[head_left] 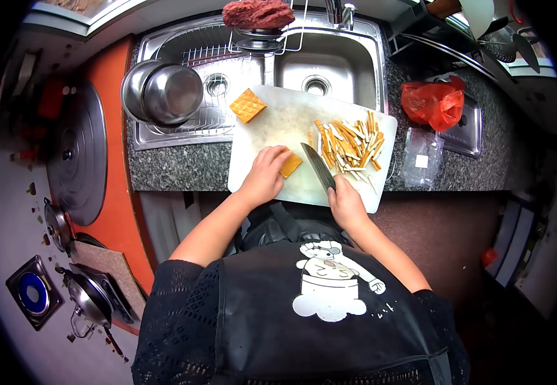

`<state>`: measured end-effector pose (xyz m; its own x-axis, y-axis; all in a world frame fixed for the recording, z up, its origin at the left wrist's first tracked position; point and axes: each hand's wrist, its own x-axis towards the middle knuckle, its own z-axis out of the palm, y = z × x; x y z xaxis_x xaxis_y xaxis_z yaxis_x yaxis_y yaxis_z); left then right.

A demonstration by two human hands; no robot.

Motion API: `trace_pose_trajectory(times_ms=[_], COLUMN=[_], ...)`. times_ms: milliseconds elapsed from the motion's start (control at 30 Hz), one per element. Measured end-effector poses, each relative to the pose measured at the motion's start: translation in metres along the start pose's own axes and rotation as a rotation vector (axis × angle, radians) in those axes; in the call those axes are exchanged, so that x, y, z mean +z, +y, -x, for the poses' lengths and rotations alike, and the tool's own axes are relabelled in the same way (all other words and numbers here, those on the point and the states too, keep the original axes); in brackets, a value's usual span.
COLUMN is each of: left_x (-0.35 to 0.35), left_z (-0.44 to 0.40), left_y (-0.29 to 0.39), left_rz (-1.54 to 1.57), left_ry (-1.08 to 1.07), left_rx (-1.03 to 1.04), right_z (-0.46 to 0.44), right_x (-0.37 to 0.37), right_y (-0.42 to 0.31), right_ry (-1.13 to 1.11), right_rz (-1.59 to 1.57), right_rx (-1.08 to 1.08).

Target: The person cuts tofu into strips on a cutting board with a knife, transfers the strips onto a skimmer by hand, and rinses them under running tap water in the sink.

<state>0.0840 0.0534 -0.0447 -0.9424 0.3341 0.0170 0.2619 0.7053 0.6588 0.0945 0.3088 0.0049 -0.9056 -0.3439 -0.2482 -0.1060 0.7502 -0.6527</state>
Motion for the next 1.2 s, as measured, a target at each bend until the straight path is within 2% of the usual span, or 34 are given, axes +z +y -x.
trace_pose_trajectory(times_ms=[67,233,367,567,667,767,833,933,1200], left_x=[0.013,0.015,0.010,-0.003,-0.010,-0.005,-0.001,-0.003,0.017], left_z=[0.006,-0.007,-0.007,-0.001,0.010,0.016,0.013,0.010,0.008], left_y=[-0.010,-0.003,0.000,-0.014,-0.012,-0.008,-0.010,-0.005,-0.018], left_rz=[0.127,0.130,0.173,-0.110,-0.149,0.163,0.155,0.119,0.033], left_ry=[0.082,0.088,0.091,-0.006,0.011,0.133,0.092,0.126,0.152], left_rx=[-0.099,-0.093,-0.104,0.188,0.042,-0.169,-0.156,-0.142,-0.057], right_z=[-0.003,-0.018,-0.024,-0.028,-0.027,-0.027,-0.027,-0.029,-0.032], right_x=[0.005,0.006,0.003,-0.001,0.001,0.005,0.007,0.006,0.009], right_y=[-0.005,-0.024,-0.033,-0.029,-0.029,-0.033,-0.036,-0.049,-0.049], right_ry=[0.000,-0.058,-0.088,-0.073,-0.089,-0.104,-0.102,-0.172,-0.197], right_rz=[0.030,0.120,0.159,0.141,0.136,0.144,0.150,0.104,0.192], right_rx=[-0.049,-0.098,-0.043,-0.073,-0.069,-0.088,-0.118,-0.020,-0.086])
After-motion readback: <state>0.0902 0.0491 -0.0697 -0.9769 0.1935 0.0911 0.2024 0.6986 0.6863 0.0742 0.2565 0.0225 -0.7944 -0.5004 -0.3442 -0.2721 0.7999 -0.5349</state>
